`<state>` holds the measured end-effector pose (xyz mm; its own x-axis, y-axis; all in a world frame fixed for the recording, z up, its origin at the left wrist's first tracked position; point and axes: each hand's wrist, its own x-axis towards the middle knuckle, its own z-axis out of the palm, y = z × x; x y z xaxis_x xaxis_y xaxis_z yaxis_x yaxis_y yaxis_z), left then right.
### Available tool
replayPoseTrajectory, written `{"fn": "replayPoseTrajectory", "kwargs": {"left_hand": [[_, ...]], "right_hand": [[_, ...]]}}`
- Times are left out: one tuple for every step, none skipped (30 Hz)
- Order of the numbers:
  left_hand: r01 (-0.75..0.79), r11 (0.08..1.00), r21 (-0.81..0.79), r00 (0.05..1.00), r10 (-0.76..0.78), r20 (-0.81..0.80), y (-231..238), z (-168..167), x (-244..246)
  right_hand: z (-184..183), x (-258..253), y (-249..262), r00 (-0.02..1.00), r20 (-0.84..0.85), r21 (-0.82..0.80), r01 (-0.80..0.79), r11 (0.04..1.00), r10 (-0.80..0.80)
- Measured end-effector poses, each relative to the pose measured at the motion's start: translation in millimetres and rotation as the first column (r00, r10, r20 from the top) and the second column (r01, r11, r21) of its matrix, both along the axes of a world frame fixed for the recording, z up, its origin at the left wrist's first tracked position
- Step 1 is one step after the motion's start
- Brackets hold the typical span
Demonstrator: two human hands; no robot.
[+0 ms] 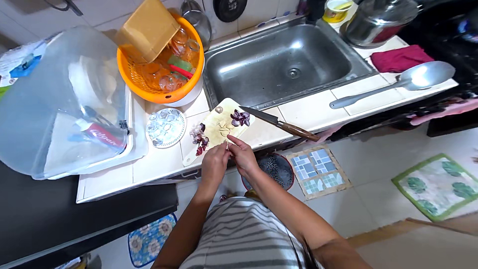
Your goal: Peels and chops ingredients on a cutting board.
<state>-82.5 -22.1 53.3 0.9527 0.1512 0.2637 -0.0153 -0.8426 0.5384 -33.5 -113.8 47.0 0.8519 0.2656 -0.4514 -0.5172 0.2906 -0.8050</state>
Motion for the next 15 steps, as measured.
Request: {"fn": "replayPoseTrajectory", "kwargs": {"left_hand": [[-0.003, 0.999, 0.037, 0.999, 0.001, 0.046, -0.5, -2.4, -0.1], [-0.007, 0.998, 0.066, 0.995, 0.001, 0.096, -0.2, -5.0, 0.2], [-0.008, 0.997, 0.079, 0.992, -0.002, 0.129, 0.6, -6.6, 0.4], [-0.007, 0.997, 0.083, 0.989, -0.005, 0.15, 1.7, -7.5, 0.6], [-0.004, 0.997, 0.078, 0.987, -0.009, 0.162, 3.1, -7.5, 0.6], [-0.001, 0.998, 0.066, 0.987, -0.009, 0.159, 4.5, -6.7, 0.4], [-0.003, 0.999, 0.044, 0.991, -0.003, 0.135, 5.8, -5.1, 0.1], [-0.008, 1.0, 0.022, 0.994, 0.006, 0.106, 7.3, -3.6, -0.3], [-0.016, 1.0, -0.015, 0.997, 0.017, 0.072, 9.0, -1.6, -0.8], [-0.027, 0.997, -0.067, 0.999, 0.03, 0.042, 11.5, -0.2, -1.0], [-0.041, 0.992, -0.121, 0.999, 0.044, 0.025, 14.6, 0.4, -1.2], [-0.056, 0.986, -0.158, 0.998, 0.062, 0.028, 18.1, 0.3, -1.1], [-0.071, 0.982, -0.177, 0.996, 0.08, 0.043, 21.7, 0.1, -0.6], [-0.083, 0.979, -0.189, 0.994, 0.095, 0.058, 25.3, -0.1, 0.1], [-0.093, 0.976, -0.197, 0.991, 0.11, 0.076, 28.9, -0.4, 0.5]], "right_hand": [[1.2, -0.6, 0.0, 1.0, -0.01, 0.006, 0.001, 1.0, -0.001], [2.8, -1.0, 0.2, 1.0, -0.018, 0.01, 0.002, 1.0, -0.002], [4.4, -1.3, 0.4, 1.0, -0.025, 0.01, 0.004, 1.0, -0.004], [5.4, -1.4, 0.5, 1.0, -0.028, 0.008, 0.004, 1.0, -0.004], [5.5, -1.4, 0.3, 1.0, -0.028, 0.01, 0.001, 1.0, -0.001], [5.1, -1.3, -0.2, 1.0, -0.026, 0.012, -0.006, 1.0, 0.006], [4.7, -1.2, -0.6, 0.999, -0.029, 0.016, -0.014, 1.0, 0.015], [4.4, -1.1, -1.0, 0.999, -0.034, 0.021, -0.026, 0.999, 0.027], [4.7, -0.9, -1.1, 0.998, -0.04, 0.025, -0.036, 0.999, 0.037], [5.8, -0.5, -1.4, 0.998, -0.044, 0.025, -0.051, 0.998, 0.052], [6.9, -0.2, -1.7, 0.997, -0.042, 0.023, -0.064, 0.998, 0.065], [7.7, 0.4, -2.2, 0.996, -0.042, 0.021, -0.076, 0.997, 0.077], [8.2, 1.2, -2.9, 0.995, -0.04, 0.017, -0.088, 0.996, 0.088], [8.4, 1.9, -3.8, 0.994, -0.04, 0.011, -0.1, 0.995, 0.101], [8.4, 2.6, -4.4, 0.993, -0.04, 0.001, -0.109, 0.994, 0.109]]}}
